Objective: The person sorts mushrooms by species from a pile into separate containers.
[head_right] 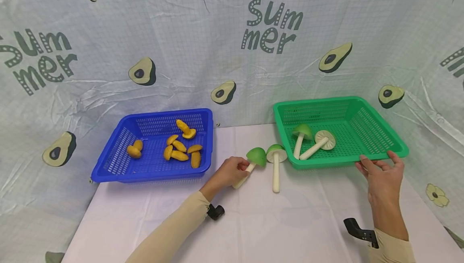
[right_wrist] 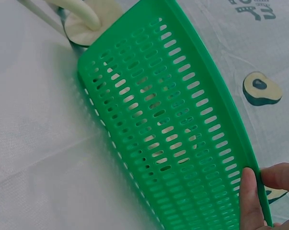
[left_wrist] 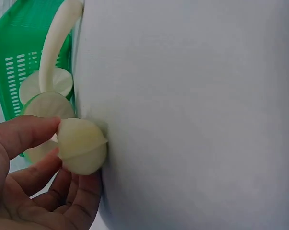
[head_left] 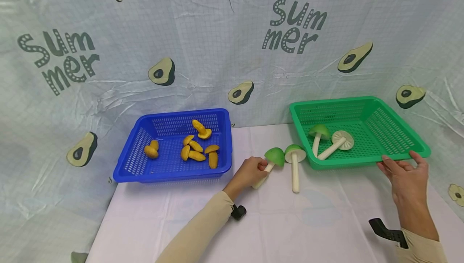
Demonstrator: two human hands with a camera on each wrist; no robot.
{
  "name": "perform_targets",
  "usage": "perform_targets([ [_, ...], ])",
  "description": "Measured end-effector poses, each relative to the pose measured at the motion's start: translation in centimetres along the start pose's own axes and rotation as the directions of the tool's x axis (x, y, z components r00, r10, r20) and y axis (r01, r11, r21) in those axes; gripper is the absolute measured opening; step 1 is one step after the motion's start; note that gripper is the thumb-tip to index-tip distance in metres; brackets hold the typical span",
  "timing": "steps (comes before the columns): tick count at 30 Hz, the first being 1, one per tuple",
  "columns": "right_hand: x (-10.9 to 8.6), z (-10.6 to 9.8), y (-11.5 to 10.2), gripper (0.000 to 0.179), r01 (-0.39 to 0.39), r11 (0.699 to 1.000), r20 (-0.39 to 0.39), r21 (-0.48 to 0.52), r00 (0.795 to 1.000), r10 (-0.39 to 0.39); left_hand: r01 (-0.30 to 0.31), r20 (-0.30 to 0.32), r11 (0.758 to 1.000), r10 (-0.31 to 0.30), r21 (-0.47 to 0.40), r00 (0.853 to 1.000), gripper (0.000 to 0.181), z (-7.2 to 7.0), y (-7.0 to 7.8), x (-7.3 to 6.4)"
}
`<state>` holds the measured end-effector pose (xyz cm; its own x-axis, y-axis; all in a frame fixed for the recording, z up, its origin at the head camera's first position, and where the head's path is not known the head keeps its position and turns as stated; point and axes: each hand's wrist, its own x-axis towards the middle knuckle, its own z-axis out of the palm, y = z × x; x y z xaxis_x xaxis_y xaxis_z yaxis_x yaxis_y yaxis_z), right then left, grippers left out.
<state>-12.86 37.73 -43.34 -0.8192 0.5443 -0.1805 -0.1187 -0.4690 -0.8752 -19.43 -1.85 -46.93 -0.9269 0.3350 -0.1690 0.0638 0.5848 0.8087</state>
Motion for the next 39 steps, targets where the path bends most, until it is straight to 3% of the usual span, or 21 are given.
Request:
perform_targets([
  [4, 0.0, 0.0, 0.0, 0.098, -0.005, 1.0, 0.001, -0.017, 1.0, 0.005, 0.027, 0.025, 1.0, -0.027, 0.002, 0.999, 0.02, -0.1, 0.3, -0.1],
  [9, 0.0, 0.0, 0.0, 0.099, -0.004, 1.0, 0.002, -0.023, 1.0, 0.004, 0.041, 0.004, 0.999, -0.041, -0.006, 0.999, 0.022, -0.3, 0.5, -0.2],
  [21, -0.1, 0.0, 0.0, 0.099, -0.008, 0.999, -0.003, -0.033, 1.0, 0.008, -0.026, -0.07, 0.989, 0.016, -0.143, 0.997, 0.022, -0.9, 0.2, 0.0],
  [26, -0.1, -0.1, 0.0, 0.1, -0.014, 0.999, -0.003, -0.036, 1.0, 0.014, -0.033, -0.091, 0.967, 0.01, -0.254, 0.996, 0.026, -1.1, 0.4, 0.2],
  [39, 0.1, 0.0, 0.0, 0.103, -0.007, 0.998, -0.028, -0.061, 1.0, 0.006, -0.038, -0.144, 0.874, -0.037, -0.484, 0.989, 0.03, -1.5, 0.9, 1.3],
])
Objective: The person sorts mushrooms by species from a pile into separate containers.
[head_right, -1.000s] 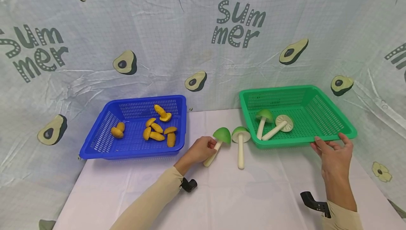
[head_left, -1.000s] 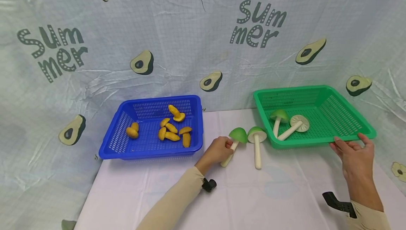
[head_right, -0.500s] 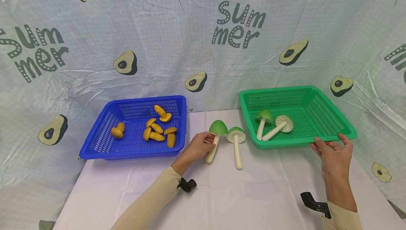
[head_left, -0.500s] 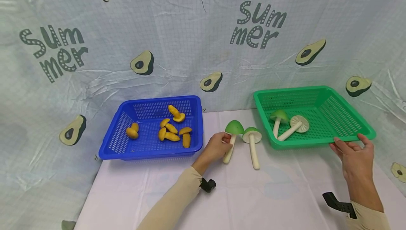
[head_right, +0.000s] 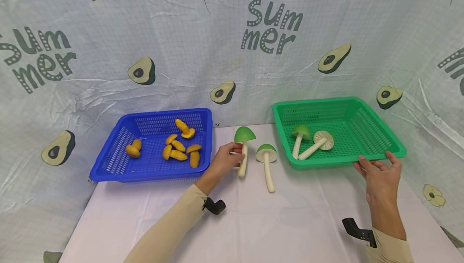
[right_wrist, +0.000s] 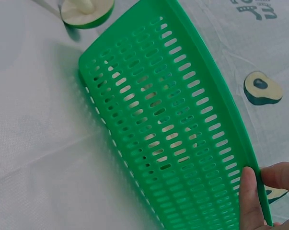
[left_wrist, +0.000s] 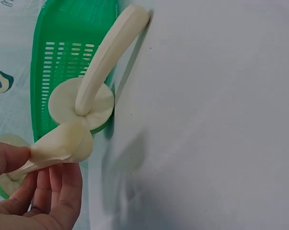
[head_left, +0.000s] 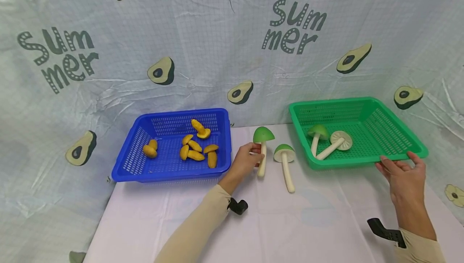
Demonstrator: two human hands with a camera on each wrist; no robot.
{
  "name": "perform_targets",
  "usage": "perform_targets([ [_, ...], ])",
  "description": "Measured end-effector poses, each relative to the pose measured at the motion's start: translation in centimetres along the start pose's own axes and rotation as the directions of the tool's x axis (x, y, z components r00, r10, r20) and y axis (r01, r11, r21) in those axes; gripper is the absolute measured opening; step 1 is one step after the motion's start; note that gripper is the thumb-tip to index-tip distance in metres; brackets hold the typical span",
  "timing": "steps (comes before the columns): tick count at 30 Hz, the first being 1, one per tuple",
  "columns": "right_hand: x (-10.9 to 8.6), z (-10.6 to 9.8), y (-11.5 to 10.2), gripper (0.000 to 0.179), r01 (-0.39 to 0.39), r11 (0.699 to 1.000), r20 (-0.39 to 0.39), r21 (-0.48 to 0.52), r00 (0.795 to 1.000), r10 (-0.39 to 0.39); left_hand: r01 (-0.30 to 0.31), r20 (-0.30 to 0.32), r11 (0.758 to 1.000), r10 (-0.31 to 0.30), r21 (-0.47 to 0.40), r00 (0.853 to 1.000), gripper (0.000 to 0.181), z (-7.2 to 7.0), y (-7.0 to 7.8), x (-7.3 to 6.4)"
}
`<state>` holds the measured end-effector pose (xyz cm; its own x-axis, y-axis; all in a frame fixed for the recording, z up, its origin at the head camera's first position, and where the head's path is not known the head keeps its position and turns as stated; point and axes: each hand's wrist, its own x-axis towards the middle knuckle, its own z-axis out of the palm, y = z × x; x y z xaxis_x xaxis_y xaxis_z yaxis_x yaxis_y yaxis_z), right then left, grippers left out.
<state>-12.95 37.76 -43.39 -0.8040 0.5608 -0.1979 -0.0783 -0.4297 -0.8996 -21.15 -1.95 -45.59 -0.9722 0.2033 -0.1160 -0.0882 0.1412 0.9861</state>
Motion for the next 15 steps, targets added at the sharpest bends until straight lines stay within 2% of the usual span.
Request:
perform_targets([
  [9, 0.0, 0.1, -0.1, 0.104, 0.0, 1.0, 0.009, -0.008, 1.0, 0.001, 0.007, -0.029, 0.996, -0.01, -0.088, 1.0, 0.03, 0.3, 0.6, 0.6],
  [15, -0.1, 0.0, 0.0, 0.104, -0.003, 1.0, 0.013, -0.009, 1.0, 0.003, -0.001, -0.017, 0.989, -0.001, -0.147, 1.0, 0.033, 0.7, 0.6, 1.2],
])
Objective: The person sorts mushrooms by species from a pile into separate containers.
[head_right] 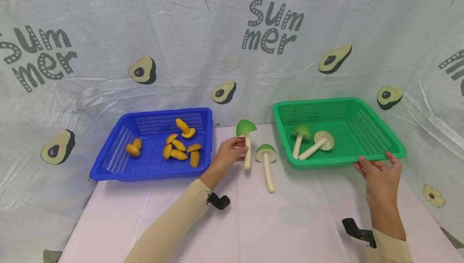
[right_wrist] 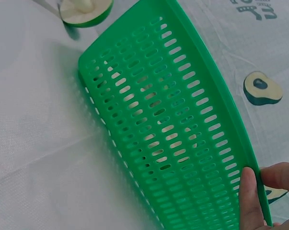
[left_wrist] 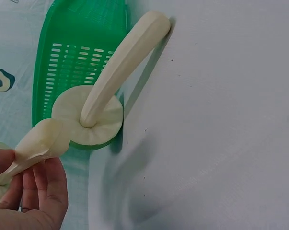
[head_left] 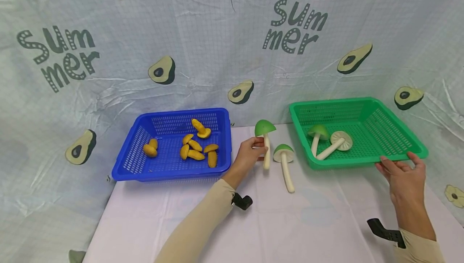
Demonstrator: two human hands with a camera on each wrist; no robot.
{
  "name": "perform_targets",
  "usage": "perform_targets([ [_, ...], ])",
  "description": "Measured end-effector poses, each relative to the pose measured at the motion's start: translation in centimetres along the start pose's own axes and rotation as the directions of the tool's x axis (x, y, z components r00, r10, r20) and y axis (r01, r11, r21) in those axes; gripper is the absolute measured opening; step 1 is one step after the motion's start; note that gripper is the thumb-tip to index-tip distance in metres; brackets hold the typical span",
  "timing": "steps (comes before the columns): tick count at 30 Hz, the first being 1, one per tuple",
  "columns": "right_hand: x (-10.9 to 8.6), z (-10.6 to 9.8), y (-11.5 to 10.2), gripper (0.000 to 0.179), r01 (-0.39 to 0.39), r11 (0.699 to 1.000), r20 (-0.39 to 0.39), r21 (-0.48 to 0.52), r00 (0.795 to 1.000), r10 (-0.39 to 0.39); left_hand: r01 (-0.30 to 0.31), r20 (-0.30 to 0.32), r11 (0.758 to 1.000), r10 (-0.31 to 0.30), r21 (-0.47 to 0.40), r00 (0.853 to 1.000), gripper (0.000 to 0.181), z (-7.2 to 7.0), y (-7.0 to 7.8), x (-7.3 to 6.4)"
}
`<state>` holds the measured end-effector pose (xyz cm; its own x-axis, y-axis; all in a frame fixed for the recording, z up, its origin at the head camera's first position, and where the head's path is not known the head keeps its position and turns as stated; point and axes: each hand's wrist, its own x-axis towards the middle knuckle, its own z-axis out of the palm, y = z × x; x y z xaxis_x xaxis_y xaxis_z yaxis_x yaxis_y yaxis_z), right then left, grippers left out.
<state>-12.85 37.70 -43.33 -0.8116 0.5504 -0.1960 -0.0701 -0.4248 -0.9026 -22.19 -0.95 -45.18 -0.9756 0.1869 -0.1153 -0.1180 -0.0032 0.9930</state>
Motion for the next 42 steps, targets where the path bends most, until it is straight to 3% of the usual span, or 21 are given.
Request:
perform_targets([
  [19, 0.2, 0.0, -0.1, 0.1, 0.004, 1.0, -0.005, 0.012, 1.0, -0.004, -0.019, 0.041, 0.998, 0.022, -0.067, 0.999, 0.029, 2.0, 1.9, 1.3],
  [42, 0.3, -0.2, 0.3, 0.101, 0.0, 1.0, -0.005, 0.015, 1.0, 0.0, -0.01, 0.075, 0.995, 0.017, -0.096, 0.997, 0.028, 5.8, 3.9, 2.3],
])
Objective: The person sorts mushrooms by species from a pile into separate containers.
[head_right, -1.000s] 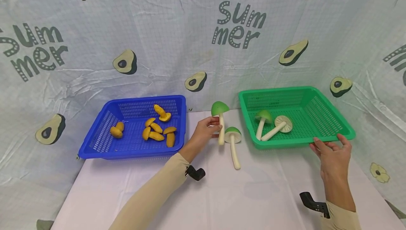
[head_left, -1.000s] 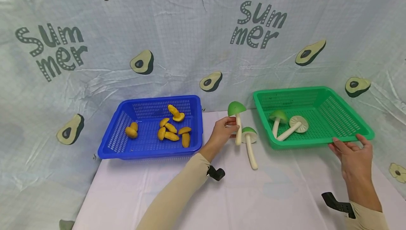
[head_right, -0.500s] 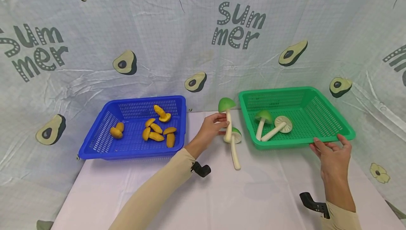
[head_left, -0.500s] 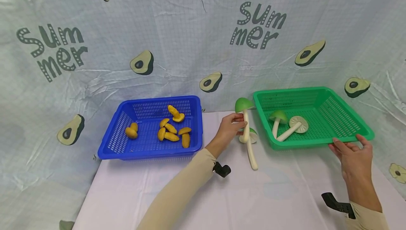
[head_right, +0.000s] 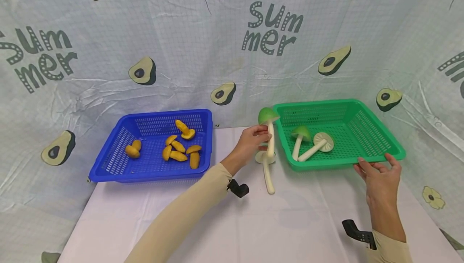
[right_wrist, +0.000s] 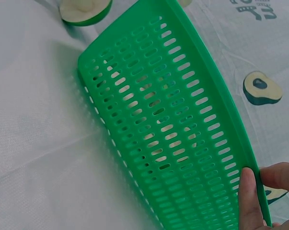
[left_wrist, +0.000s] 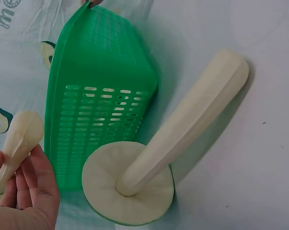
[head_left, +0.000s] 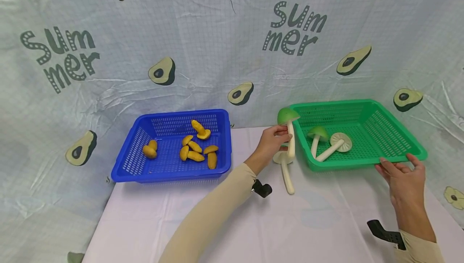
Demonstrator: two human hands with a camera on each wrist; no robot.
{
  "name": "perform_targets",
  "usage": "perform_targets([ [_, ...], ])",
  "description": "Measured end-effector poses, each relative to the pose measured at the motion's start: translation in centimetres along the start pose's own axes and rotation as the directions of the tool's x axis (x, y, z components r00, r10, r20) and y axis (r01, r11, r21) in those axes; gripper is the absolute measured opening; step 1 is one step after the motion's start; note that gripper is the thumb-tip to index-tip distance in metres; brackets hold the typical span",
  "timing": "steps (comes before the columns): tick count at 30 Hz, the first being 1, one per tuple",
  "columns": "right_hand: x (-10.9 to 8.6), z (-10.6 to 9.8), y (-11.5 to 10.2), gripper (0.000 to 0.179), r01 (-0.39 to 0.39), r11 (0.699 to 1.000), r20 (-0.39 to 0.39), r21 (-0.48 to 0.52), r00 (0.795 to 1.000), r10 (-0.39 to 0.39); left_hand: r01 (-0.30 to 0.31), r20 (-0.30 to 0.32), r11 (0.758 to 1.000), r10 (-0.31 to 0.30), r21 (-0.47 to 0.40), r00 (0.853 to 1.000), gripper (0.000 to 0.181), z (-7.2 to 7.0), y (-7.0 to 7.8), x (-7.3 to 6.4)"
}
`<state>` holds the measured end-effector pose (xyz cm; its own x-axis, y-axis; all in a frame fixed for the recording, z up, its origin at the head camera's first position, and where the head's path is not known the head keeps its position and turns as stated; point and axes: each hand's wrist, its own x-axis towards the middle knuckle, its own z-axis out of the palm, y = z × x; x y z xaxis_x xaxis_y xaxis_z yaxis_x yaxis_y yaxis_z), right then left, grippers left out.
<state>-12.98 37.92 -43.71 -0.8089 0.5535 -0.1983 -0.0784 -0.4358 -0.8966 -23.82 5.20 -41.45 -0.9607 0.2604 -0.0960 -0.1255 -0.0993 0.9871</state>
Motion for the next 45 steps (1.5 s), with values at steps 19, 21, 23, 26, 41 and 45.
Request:
perform_targets([
  [19, 0.1, 0.3, -0.4, 0.1, 0.002, 1.0, 0.007, 0.011, 1.0, -0.002, 0.004, -0.007, 0.999, -0.004, -0.053, 1.0, 0.029, 2.0, 0.1, 1.8],
  [21, 0.2, 0.3, -0.4, 0.1, 0.003, 1.0, 0.006, 0.015, 1.0, -0.003, 0.004, -0.007, 0.998, -0.004, -0.059, 1.0, 0.029, 2.2, 0.2, 1.9],
  [23, 0.2, 0.3, -0.4, 0.099, 0.004, 1.0, 0.004, 0.018, 1.0, -0.004, 0.002, -0.008, 0.998, -0.003, -0.063, 1.0, 0.029, 2.4, 0.3, 2.0],
  [26, 0.2, 0.3, -0.4, 0.099, 0.005, 1.0, -0.004, 0.016, 1.0, -0.004, 0.001, -0.019, 0.999, -0.002, -0.054, 1.0, 0.027, 2.6, 0.4, 2.1],
  [41, 0.0, 0.4, -0.4, 0.103, 0.007, 1.0, 0.005, -0.02, 1.0, -0.006, 0.016, -0.052, 0.997, -0.02, -0.079, 0.998, 0.023, 3.4, 0.7, 2.7],
  [45, 0.0, 0.4, -0.5, 0.102, 0.005, 1.0, 0.01, -0.02, 1.0, -0.004, 0.021, -0.058, 0.997, -0.025, -0.068, 0.998, 0.022, 3.7, 0.9, 2.7],
])
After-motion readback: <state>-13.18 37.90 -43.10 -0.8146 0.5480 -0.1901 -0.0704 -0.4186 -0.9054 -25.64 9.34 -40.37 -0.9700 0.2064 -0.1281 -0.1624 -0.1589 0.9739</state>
